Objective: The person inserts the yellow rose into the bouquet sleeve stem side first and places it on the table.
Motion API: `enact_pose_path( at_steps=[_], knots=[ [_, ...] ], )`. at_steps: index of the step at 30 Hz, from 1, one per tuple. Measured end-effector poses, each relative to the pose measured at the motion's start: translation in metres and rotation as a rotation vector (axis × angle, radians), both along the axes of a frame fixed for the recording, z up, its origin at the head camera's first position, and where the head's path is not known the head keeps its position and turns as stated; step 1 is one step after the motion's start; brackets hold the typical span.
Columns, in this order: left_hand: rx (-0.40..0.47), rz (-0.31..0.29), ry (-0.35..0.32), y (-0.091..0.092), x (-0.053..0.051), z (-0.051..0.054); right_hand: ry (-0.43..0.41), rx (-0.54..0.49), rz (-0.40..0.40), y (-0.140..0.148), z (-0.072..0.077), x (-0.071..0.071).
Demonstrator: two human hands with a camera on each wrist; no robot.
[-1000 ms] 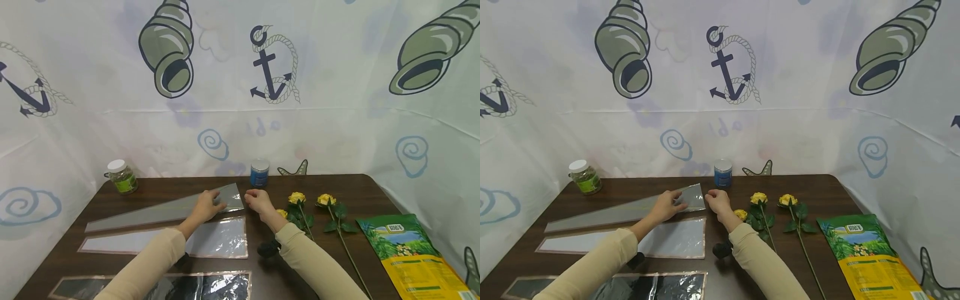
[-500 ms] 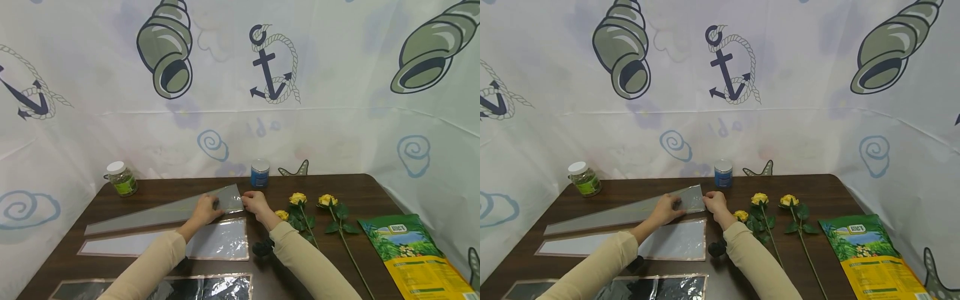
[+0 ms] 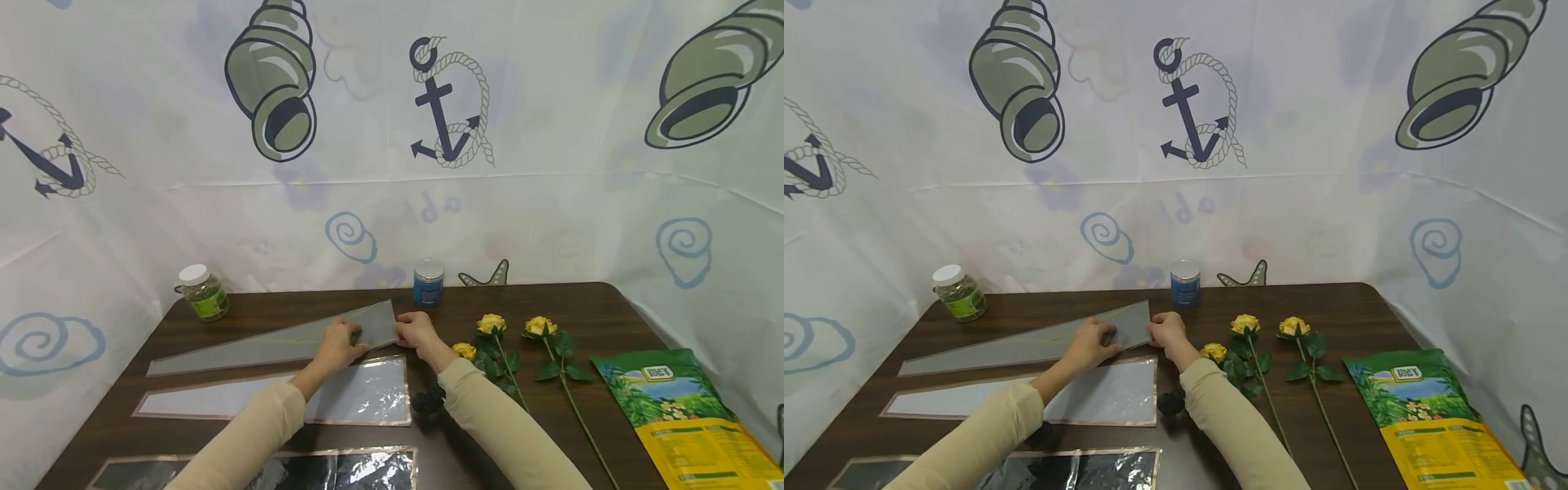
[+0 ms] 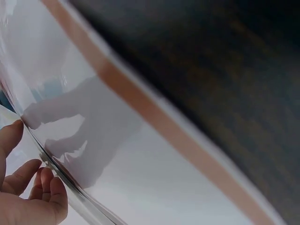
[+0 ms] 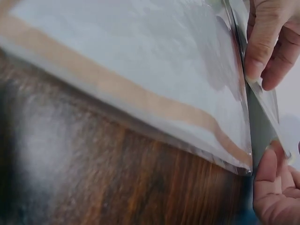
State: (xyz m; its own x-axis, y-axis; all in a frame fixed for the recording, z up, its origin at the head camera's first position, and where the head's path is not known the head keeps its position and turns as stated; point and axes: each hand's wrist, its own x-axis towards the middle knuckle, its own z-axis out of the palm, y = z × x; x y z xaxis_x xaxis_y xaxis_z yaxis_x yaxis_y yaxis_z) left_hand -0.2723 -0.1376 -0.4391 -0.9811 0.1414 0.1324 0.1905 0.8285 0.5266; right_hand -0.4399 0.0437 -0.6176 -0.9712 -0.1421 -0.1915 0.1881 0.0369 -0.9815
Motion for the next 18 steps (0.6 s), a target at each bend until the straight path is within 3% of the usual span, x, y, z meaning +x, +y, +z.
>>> enact_pose_path(
  at_steps=[2, 3, 4, 7, 9, 11, 12, 17, 18],
  knots=[
    [0.002, 0.001, 0.013, -0.001, 0.0, -0.001, -0.014, -0.013, 0.002, -0.004, -0.029, -0.023],
    [0.015, 0.003, 0.01, -0.001, 0.0, -0.001, -0.004, -0.01, -0.002, -0.005, 0.008, 0.007],
    [0.038, 0.002, 0.013, -0.001, -0.001, -0.001, 0.001, -0.012, 0.002, -0.006, 0.032, 0.025],
    [0.154, 0.01, -0.016, -0.001, -0.001, -0.001, 0.023, -0.032, 0.002, -0.01, 0.091, 0.072],
    [0.249, 0.031, -0.052, -0.001, -0.001, 0.0, 0.024, -0.031, -0.009, -0.01, 0.118, 0.094],
    [0.319, 0.07, -0.089, 0.0, -0.002, 0.0, 0.042, -0.054, -0.015, -0.012, 0.12, 0.096],
    [0.341, 0.088, -0.1, 0.001, -0.002, 0.0, 0.024, -0.036, -0.038, -0.014, 0.132, 0.105],
    [0.41, 0.157, -0.126, 0.008, -0.002, 0.0, 0.055, -0.019, -0.072, -0.018, 0.157, 0.13],
    [0.415, 0.168, -0.125, 0.01, -0.001, 0.0, 0.039, 0.008, -0.092, -0.02, 0.168, 0.138]
  ],
)
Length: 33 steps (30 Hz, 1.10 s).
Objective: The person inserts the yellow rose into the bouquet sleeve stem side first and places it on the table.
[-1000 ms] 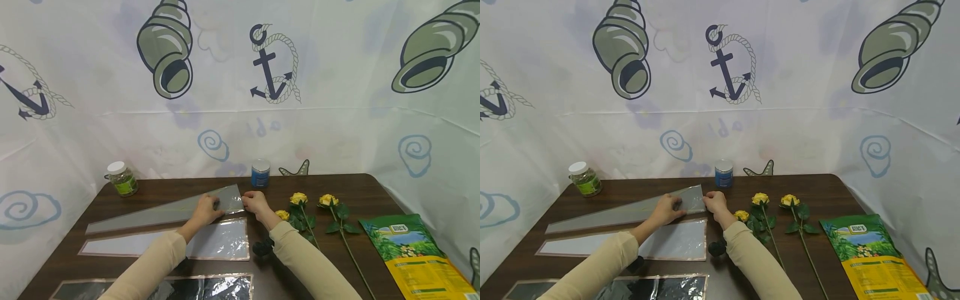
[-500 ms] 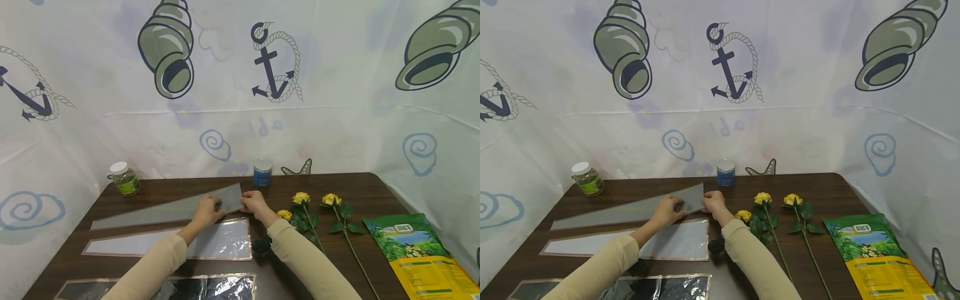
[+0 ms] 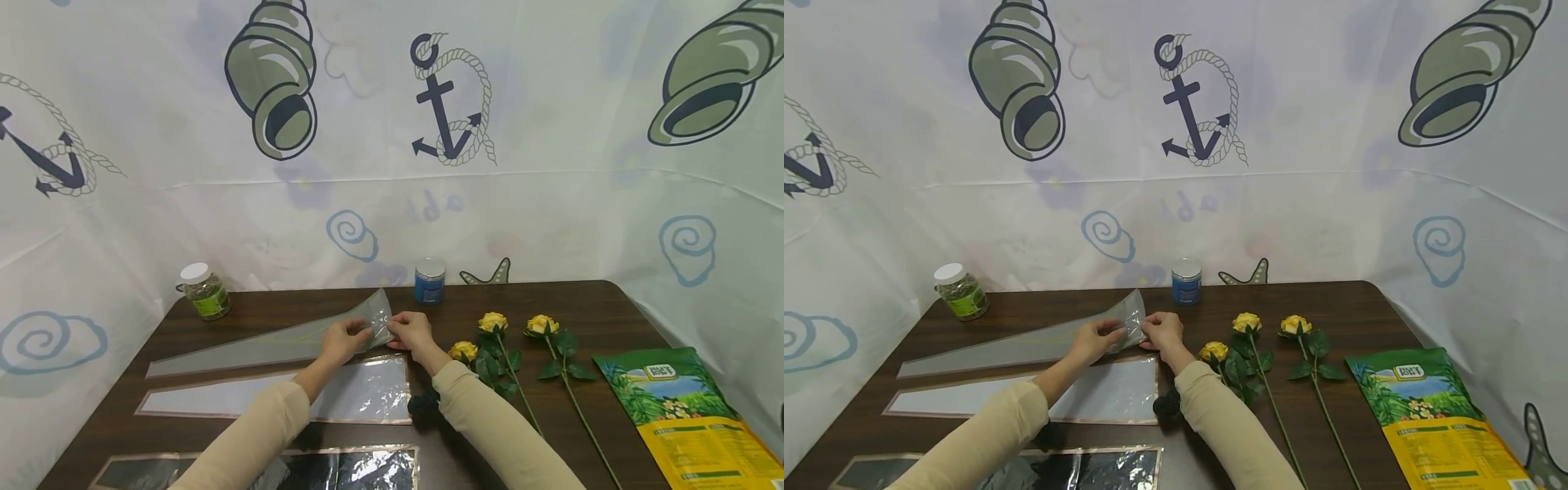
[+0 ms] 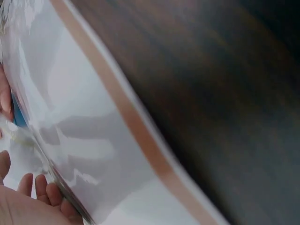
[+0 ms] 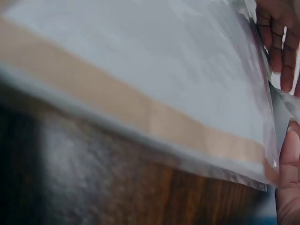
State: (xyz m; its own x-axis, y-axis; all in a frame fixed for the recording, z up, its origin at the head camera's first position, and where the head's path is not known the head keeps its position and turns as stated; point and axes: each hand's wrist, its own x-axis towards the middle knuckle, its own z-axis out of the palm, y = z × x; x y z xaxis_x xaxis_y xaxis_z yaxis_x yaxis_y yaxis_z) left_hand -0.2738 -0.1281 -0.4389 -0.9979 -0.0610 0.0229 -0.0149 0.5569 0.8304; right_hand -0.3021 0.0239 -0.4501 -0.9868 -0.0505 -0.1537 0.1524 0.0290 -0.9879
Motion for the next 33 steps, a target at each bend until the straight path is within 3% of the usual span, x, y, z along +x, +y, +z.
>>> enact_pose_path(
  at_steps=[4, 10, 14, 17, 24, 33],
  knots=[
    [-0.007, 0.067, -0.001, 0.006, 0.001, 0.001, 0.019, 0.022, -0.004, -0.003, 0.009, 0.007],
    [-0.014, 0.18, -0.032, 0.012, 0.002, 0.003, 0.042, 0.041, 0.004, -0.004, 0.011, 0.01],
    [-0.006, 0.224, -0.029, 0.013, 0.002, 0.004, 0.033, 0.04, 0.001, -0.003, 0.011, 0.01],
    [0.013, 0.233, -0.024, 0.013, 0.002, 0.004, 0.026, 0.041, 0.002, -0.002, 0.01, 0.01],
    [0.216, 0.16, 0.038, 0.007, 0.0, 0.004, -0.01, 0.016, -0.002, 0.001, 0.012, 0.012],
    [0.33, 0.183, 0.075, 0.0, -0.003, 0.009, -0.062, -0.001, 0.003, 0.002, 0.017, 0.013]
  ],
)
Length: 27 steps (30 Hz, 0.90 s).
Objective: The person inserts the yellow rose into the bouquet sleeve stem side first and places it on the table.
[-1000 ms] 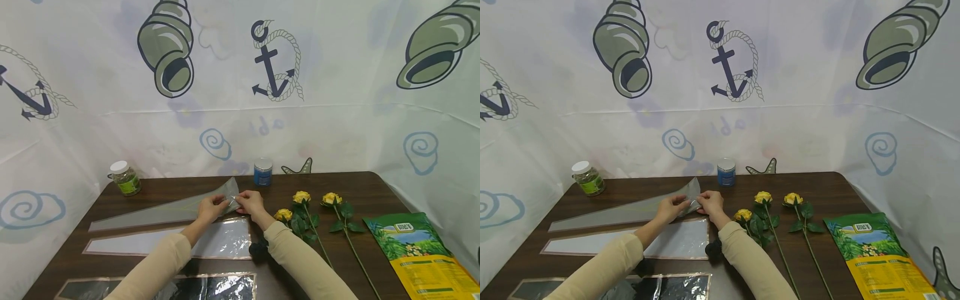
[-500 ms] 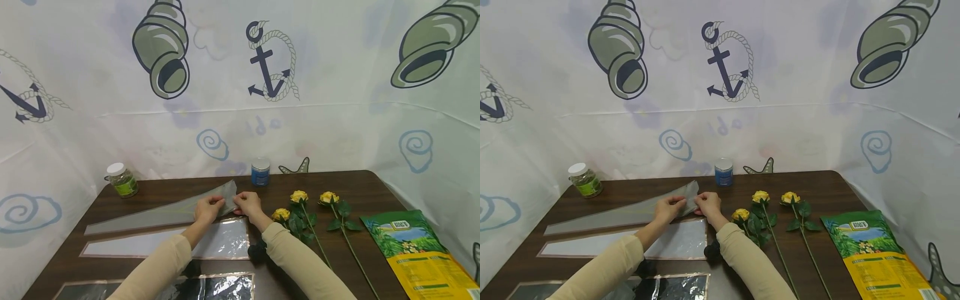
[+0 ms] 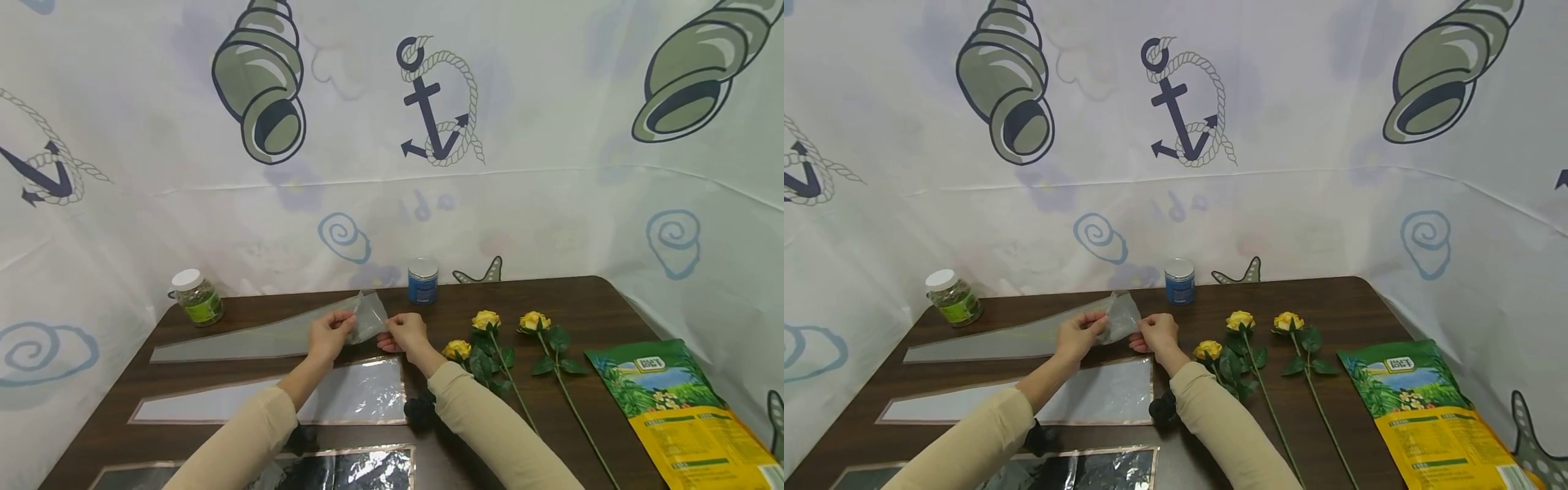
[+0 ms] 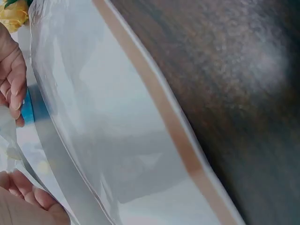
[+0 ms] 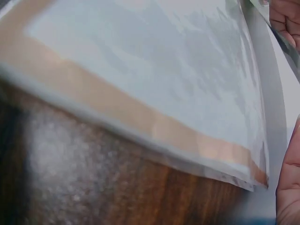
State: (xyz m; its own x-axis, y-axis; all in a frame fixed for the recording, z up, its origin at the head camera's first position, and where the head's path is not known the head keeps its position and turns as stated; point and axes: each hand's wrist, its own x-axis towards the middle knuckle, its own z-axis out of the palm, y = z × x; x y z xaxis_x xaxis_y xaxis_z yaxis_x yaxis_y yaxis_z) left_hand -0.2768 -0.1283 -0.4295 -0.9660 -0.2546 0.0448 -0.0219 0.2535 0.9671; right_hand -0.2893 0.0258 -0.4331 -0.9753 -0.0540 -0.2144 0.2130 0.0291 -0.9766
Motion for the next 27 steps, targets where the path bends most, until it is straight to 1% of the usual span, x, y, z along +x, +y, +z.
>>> enact_pose_path(
  at_steps=[5, 7, 11, 14, 17, 20, 23, 27],
  knots=[
    [0.008, -0.004, -0.002, 0.0, 0.001, 0.0, 0.007, 0.002, 0.038, 0.003, 0.003, 0.001],
    [0.004, -0.006, -0.003, 0.0, 0.002, -0.001, 0.023, 0.011, 0.057, 0.005, 0.006, 0.003],
    [-0.014, -0.003, 0.002, -0.001, 0.002, 0.0, 0.099, 0.01, 0.08, 0.015, 0.02, 0.009],
    [-0.039, -0.007, 0.002, -0.002, 0.003, 0.002, 0.131, -0.008, 0.092, 0.031, 0.035, 0.018],
    [-0.053, -0.006, 0.005, -0.003, 0.004, 0.004, 0.125, -0.025, 0.116, 0.055, 0.047, 0.029],
    [-0.059, -0.002, 0.009, -0.003, 0.005, 0.004, 0.107, -0.024, 0.154, 0.083, 0.053, 0.041],
    [-0.053, -0.01, 0.01, -0.003, 0.006, 0.004, 0.086, -0.01, 0.199, 0.116, 0.051, 0.059],
    [-0.064, -0.026, 0.01, -0.003, 0.006, 0.003, 0.048, 0.017, 0.238, 0.156, 0.042, 0.085]
  ],
)
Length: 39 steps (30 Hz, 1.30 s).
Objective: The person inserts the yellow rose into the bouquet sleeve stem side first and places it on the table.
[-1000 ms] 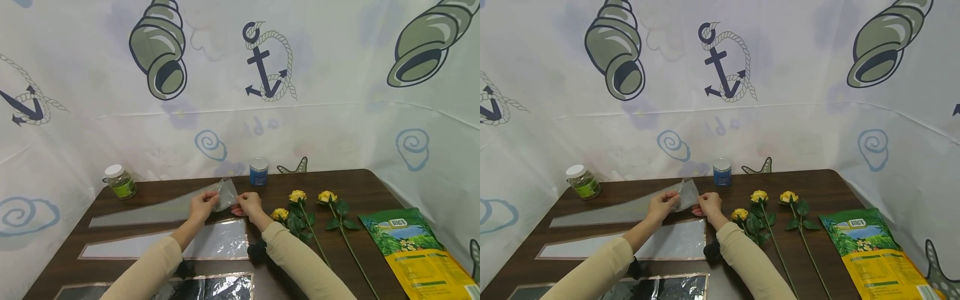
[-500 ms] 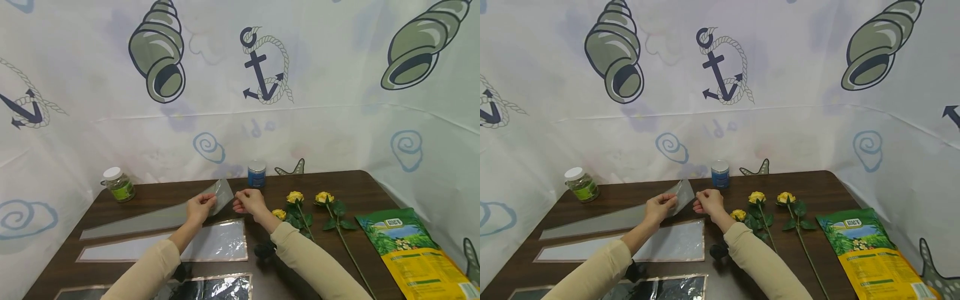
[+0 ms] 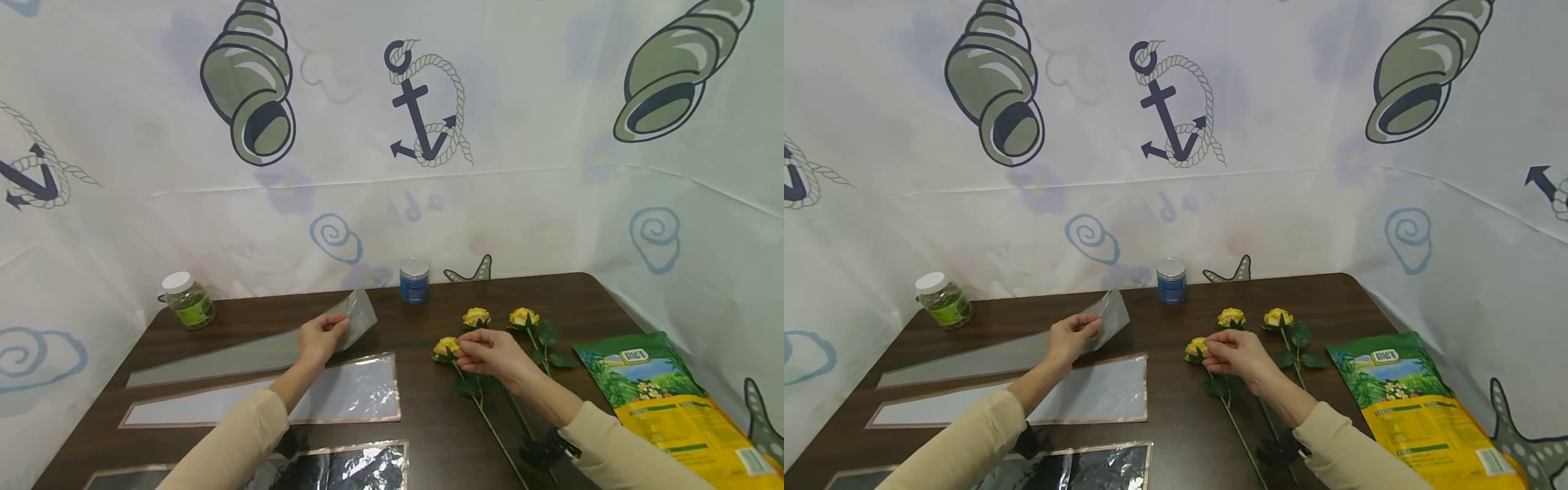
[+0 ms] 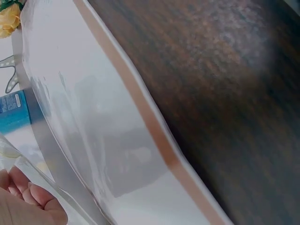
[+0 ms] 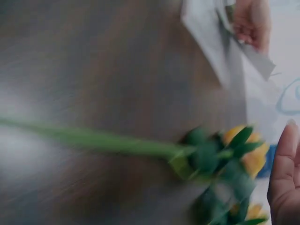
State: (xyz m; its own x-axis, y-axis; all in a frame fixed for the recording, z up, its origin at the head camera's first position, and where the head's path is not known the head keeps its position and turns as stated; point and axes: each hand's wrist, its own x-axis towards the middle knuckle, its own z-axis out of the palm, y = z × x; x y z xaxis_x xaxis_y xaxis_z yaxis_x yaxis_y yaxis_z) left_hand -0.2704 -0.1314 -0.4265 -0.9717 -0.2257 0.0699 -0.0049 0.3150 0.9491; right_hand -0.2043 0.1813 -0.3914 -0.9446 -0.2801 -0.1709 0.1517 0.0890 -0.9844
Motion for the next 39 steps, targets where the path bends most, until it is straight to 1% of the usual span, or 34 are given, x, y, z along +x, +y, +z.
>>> enact_pose_path(
  at_steps=[4, 8, 11, 14, 17, 21, 26, 31, 33, 35, 39],
  knots=[
    [-0.015, -0.008, -0.012, -0.001, 0.0, 0.0, -0.043, 0.025, 0.054, 0.024, -0.009, 0.022],
    [-0.021, -0.015, -0.021, -0.001, 0.0, 0.002, -0.072, 0.063, 0.11, 0.037, -0.017, 0.04],
    [-0.015, -0.015, -0.019, -0.001, 0.0, 0.003, -0.066, 0.111, 0.149, 0.042, -0.022, 0.051],
    [-0.008, -0.02, -0.014, -0.001, 0.001, 0.003, -0.049, 0.163, 0.164, 0.041, -0.028, 0.057],
    [-0.007, -0.028, -0.026, -0.001, 0.001, 0.003, -0.022, 0.203, 0.159, 0.039, -0.034, 0.06],
    [-0.021, -0.036, -0.034, 0.001, 0.0, 0.002, 0.037, 0.252, 0.154, 0.034, -0.039, 0.062],
    [-0.019, -0.048, -0.027, 0.002, 0.001, 0.003, 0.115, 0.311, 0.161, 0.027, -0.041, 0.063],
    [0.003, -0.055, -0.019, 0.002, 0.002, 0.003, 0.166, 0.371, 0.154, 0.02, -0.042, 0.062],
    [-0.002, -0.053, -0.014, 0.002, 0.002, 0.003, 0.171, 0.393, 0.147, 0.018, -0.042, 0.061],
    [-0.012, -0.049, -0.016, 0.002, 0.002, 0.003, 0.159, 0.405, 0.14, 0.015, -0.042, 0.061],
    [-0.014, -0.058, -0.031, 0.004, 0.004, 0.002, 0.086, 0.39, 0.123, 0.012, -0.04, 0.06]
  ],
)
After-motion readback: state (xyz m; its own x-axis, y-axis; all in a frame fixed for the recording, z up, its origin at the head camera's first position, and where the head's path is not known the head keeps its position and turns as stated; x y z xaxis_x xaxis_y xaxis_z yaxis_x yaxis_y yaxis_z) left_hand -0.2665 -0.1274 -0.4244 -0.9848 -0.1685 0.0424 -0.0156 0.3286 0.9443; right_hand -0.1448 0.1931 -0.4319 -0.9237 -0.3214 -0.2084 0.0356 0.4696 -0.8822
